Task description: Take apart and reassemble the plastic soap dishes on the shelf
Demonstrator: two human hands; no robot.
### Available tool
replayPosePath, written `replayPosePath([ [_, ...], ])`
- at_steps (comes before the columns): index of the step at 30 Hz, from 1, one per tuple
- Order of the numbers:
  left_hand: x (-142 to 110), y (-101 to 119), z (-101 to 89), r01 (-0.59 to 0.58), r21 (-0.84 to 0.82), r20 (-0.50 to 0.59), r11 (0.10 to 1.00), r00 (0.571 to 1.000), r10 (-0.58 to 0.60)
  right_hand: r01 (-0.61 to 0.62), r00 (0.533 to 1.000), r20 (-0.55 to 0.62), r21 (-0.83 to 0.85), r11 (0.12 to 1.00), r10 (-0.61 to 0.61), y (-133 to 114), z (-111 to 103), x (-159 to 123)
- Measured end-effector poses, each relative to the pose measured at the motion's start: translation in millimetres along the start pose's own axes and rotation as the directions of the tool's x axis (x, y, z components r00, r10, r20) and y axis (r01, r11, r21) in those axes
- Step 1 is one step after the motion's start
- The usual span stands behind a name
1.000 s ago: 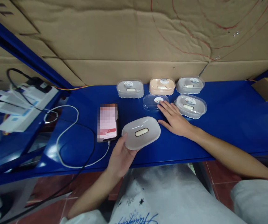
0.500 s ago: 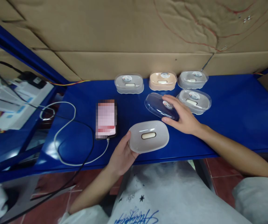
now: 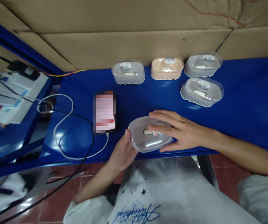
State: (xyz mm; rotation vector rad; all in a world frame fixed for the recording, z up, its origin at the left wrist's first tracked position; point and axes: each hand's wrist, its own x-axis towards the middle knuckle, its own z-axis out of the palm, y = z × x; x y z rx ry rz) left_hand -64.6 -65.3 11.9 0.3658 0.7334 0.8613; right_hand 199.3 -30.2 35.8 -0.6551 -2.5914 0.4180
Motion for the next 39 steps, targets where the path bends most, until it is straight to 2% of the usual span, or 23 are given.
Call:
replayPosePath([
  [6, -3.2, -3.2, 0.1, -0.038, 0.038, 0.014, 0.999, 0.999, 0.038, -0.073, 0.997, 0.007, 0.104, 0.992, 0.073, 1.8, -1.7, 0.3],
  [11, -3.1, -3.9, -2.5, -0.005, 0.016, -0.021, 1.0, 1.0, 0.005, 0.018, 0.997, -0.072, 0.05, 0.999, -0.014, 6.2, 0.0, -0.4],
  [15, -2.9, -4.5, -5.6, -0.018, 0.057, -0.003, 0.998, 1.0, 0.018, 0.027, 0.998, -0.059, 0.088, 0.996, -0.022, 7.1, 1.8, -0.7],
  [19, -2.2, -5.1, -6.5, -0.044, 0.103, 0.035, 0.994, 0.999, 0.04, 0.088, 0.992, -0.103, 0.099, 0.991, -0.078, 8.0, 4.1, 0.3],
  [24, -1.9, -2.4, -2.8, -0.038, 0.117, 0.022, 0.992, 0.999, 0.036, 0.078, 0.993, -0.096, 0.088, 0.993, -0.07, 9.3, 5.6, 0.8],
  [30, -0.7, 3.2, 3.4, -0.008, 0.073, -0.025, 0.997, 1.0, 0.01, 0.061, 0.997, -0.057, 0.087, 0.994, -0.056, 9.0, 5.7, 1.0],
  [39, 2.2, 6.3, 1.4, -0.04, -0.116, -0.066, 0.992, 0.997, 0.033, -0.044, 0.999, -0.017, 0.262, 0.964, 0.05, 11.5, 4.2, -0.8],
])
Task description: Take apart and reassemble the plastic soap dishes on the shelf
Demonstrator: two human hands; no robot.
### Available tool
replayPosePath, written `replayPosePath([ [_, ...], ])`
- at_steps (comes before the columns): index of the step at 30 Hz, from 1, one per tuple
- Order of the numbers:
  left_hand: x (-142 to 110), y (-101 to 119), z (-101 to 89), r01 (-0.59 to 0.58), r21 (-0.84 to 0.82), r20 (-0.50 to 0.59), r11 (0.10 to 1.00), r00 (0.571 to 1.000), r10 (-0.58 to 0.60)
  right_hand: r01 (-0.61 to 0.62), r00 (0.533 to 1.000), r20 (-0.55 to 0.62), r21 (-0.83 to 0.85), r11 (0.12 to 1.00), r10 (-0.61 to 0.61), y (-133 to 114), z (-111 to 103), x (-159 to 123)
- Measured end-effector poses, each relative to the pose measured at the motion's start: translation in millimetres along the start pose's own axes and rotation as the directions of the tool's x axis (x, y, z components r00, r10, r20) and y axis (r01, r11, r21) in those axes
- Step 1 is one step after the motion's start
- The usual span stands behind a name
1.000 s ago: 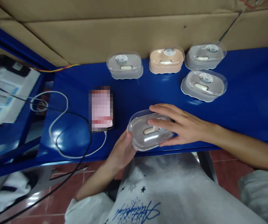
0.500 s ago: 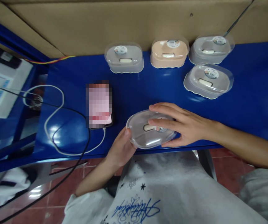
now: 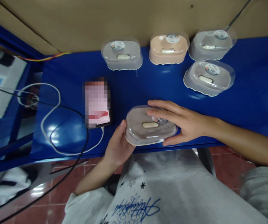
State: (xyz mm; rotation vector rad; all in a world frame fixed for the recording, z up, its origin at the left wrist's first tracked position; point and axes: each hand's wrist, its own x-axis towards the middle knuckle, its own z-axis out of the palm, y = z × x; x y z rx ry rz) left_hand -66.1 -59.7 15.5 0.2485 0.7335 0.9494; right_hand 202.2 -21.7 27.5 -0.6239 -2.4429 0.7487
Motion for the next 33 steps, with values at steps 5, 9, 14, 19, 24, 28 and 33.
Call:
replayPosePath([
  [5, -0.2, 1.5, -1.4, 0.019, -0.029, -0.023, 0.999, 1.0, -0.019, -0.057, 0.998, 0.02, 0.07, 0.996, 0.056, 0.2, 1.1, -0.6],
  [9, -0.8, 2.7, -3.2, 0.023, -0.033, -0.023, 0.999, 0.999, -0.023, -0.105, 0.994, 0.042, 0.119, 0.987, 0.1, -1.5, 2.7, 0.0],
  [14, -0.5, 4.4, -1.9, 0.019, -0.039, -0.022, 0.999, 1.0, -0.02, -0.142, 0.99, 0.052, 0.197, 0.97, 0.134, -1.6, 3.6, 1.7],
  [19, -0.6, 11.2, 0.8, 0.099, 0.032, 0.218, 0.995, 0.97, -0.104, -0.162, 0.985, 0.017, 0.424, 0.891, 0.171, 8.0, 0.4, 1.5],
  [24, -2.3, 14.8, 3.1, 0.163, 0.153, 0.357, 0.975, 0.911, -0.208, -0.234, 0.932, 0.051, 0.841, 0.488, 0.359, 10.9, -5.0, 4.0],
  [28, -3.4, 14.0, 3.9, 0.113, 0.199, 0.346, 0.973, 0.921, -0.178, -0.288, 0.918, 0.106, 0.84, 0.459, 0.383, 7.0, -11.0, 11.1],
  [33, -4.7, 9.8, 5.5, 0.083, 0.182, 0.246, 0.98, 0.961, -0.127, -0.169, 0.974, -0.037, 0.545, 0.821, 0.225, 3.4, -20.4, 7.5],
])
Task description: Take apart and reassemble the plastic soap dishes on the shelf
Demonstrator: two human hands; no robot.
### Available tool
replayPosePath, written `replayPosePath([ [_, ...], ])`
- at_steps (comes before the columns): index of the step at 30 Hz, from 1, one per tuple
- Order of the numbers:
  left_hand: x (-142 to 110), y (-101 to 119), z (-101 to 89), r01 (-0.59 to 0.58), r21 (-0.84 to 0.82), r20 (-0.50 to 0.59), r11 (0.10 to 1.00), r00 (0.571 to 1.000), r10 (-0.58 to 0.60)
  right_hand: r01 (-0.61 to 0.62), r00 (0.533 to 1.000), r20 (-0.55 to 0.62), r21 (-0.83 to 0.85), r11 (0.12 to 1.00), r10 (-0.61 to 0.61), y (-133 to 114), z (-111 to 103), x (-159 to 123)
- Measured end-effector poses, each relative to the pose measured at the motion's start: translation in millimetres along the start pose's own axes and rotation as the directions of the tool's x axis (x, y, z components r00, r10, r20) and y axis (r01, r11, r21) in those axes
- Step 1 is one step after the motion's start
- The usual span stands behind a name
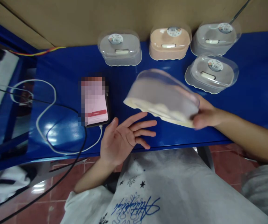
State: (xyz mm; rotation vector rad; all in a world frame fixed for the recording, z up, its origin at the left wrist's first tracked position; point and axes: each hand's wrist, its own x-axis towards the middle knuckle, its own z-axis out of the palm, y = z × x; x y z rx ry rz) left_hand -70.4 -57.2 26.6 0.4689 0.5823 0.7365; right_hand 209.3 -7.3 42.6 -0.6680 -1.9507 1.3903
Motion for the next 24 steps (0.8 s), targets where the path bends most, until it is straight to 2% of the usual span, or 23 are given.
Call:
replayPosePath([
  [2, -0.9, -4.1, 1.4, -0.065, -0.013, -0.105, 0.998, 0.992, 0.063, 0.087, 0.996, 0.045, -0.274, 0.958, -0.077, -4.0, 0.2, -5.2],
  [4, -1.9, -8.6, 2.4, -0.118, 0.007, -0.173, 0.993, 0.978, 0.117, 0.149, 0.988, 0.105, -0.494, 0.857, -0.111, -7.3, 2.9, -9.8],
  [7, -1.7, -13.0, 3.5, -0.129, 0.081, -0.167, 0.988, 0.976, 0.141, 0.201, 0.977, 0.182, -0.613, 0.764, -0.11, -8.8, 8.0, -13.2],
  [9, -0.4, -13.7, 4.0, -0.142, 0.107, -0.15, 0.984, 0.976, 0.158, 0.189, 0.979, 0.174, -0.613, 0.767, -0.102, -8.1, 9.4, -13.5],
  [15, 3.1, -14.7, 0.5, -0.179, 0.112, -0.169, 0.977, 0.966, 0.196, 0.027, 1.0, 0.012, -0.542, 0.84, -0.025, -1.9, 8.0, -12.2],
  [17, 2.9, -16.1, -0.8, -0.19, 0.129, -0.189, 0.973, 0.959, 0.212, 0.026, 1.0, 0.013, -0.538, 0.842, -0.022, 1.1, 8.6, -12.1],
  [20, 0.7, -18.1, -1.3, -0.217, 0.153, -0.196, 0.964, 0.95, 0.245, 0.089, 0.996, 0.033, -0.536, 0.839, -0.085, 4.1, 9.8, -12.5],
  [22, -1.9, -19.3, -1.7, -0.235, 0.177, -0.197, 0.956, 0.943, 0.268, 0.105, 0.994, 0.027, -0.489, 0.866, -0.105, 4.6, 9.5, -13.0],
  [24, -4.7, -20.4, -3.3, -0.246, 0.216, -0.18, 0.945, 0.941, 0.286, 0.061, 0.998, -0.003, -0.393, 0.917, -0.067, 4.3, 8.5, -13.4],
])
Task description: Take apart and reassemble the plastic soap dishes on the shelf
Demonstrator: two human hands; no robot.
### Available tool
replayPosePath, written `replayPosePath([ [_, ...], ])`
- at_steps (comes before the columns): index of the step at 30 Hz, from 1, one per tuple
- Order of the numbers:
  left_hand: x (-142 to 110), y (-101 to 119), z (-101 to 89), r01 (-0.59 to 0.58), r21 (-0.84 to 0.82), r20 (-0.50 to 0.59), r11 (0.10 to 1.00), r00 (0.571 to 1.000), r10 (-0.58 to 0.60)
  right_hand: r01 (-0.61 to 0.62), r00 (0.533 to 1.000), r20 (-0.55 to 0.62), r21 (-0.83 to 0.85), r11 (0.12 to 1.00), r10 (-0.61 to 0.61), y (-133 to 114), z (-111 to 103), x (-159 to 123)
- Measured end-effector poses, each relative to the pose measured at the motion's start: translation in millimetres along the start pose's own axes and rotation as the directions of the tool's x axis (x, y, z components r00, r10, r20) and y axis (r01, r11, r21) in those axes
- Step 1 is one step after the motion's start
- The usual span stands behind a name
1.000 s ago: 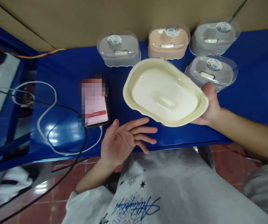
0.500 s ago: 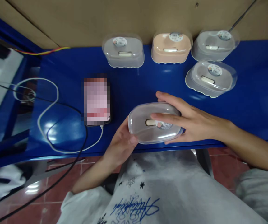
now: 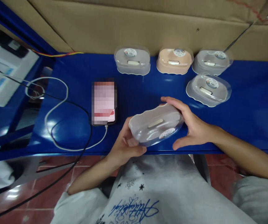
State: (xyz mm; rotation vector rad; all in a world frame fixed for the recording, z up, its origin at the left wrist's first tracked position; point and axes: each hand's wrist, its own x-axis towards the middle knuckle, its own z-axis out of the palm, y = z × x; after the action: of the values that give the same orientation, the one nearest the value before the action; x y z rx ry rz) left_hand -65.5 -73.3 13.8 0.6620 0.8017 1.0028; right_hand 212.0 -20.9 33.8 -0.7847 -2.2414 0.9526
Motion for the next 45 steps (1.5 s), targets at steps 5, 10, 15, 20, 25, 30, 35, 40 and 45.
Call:
replayPosePath([
  [5, -1.7, -3.1, -3.5, -0.018, 0.026, 0.064, 1.0, 0.998, 0.017, -0.16, 0.987, 0.018, 0.179, 0.971, 0.16, 0.5, -0.7, 0.5],
  [10, 3.9, -3.8, 2.3, -0.016, 0.001, 0.048, 1.0, 0.999, 0.016, -0.168, 0.983, -0.045, 0.164, 0.972, 0.177, 9.4, 5.3, 1.2],
  [15, 10.4, -1.5, 6.7, -0.027, -0.062, -0.032, 0.998, 0.999, 0.025, -0.037, 0.997, -0.068, -0.046, 0.998, 0.034, 20.9, 9.6, -1.0],
  [20, 13.0, -1.9, 8.2, -0.042, -0.106, -0.05, 0.993, 0.998, 0.037, -0.03, 0.999, -0.039, -0.175, 0.984, 0.023, 22.1, 8.0, -1.3],
  [25, 12.2, -3.6, 10.3, -0.103, -0.066, -0.079, 0.993, 0.992, 0.097, -0.095, 0.992, -0.104, -0.277, 0.956, 0.069, 29.7, -4.2, 4.1],
  [30, 8.3, -8.4, 9.4, -0.205, 0.126, -0.055, 0.971, 0.976, 0.213, -0.183, 0.975, -0.184, -0.324, 0.928, 0.128, 47.7, -13.9, 6.7],
  [35, 6.2, -14.3, 6.8, -0.282, 0.265, 0.035, 0.922, 0.958, 0.283, -0.228, 0.945, -0.313, -0.426, 0.875, 0.094, 51.9, -19.4, 8.6],
  [40, 7.0, -14.9, 5.6, -0.31, 0.355, 0.111, 0.882, 0.951, 0.289, -0.284, 0.948, -0.308, -0.726, 0.627, 0.073, 41.8, -52.1, -0.9],
  [45, 8.7, -14.5, 2.0, -0.327, 0.42, 0.206, 0.847, 0.943, 0.261, -0.626, 0.726, -0.399, -0.721, 0.298, 0.56, 48.2, -95.8, -21.5],
])
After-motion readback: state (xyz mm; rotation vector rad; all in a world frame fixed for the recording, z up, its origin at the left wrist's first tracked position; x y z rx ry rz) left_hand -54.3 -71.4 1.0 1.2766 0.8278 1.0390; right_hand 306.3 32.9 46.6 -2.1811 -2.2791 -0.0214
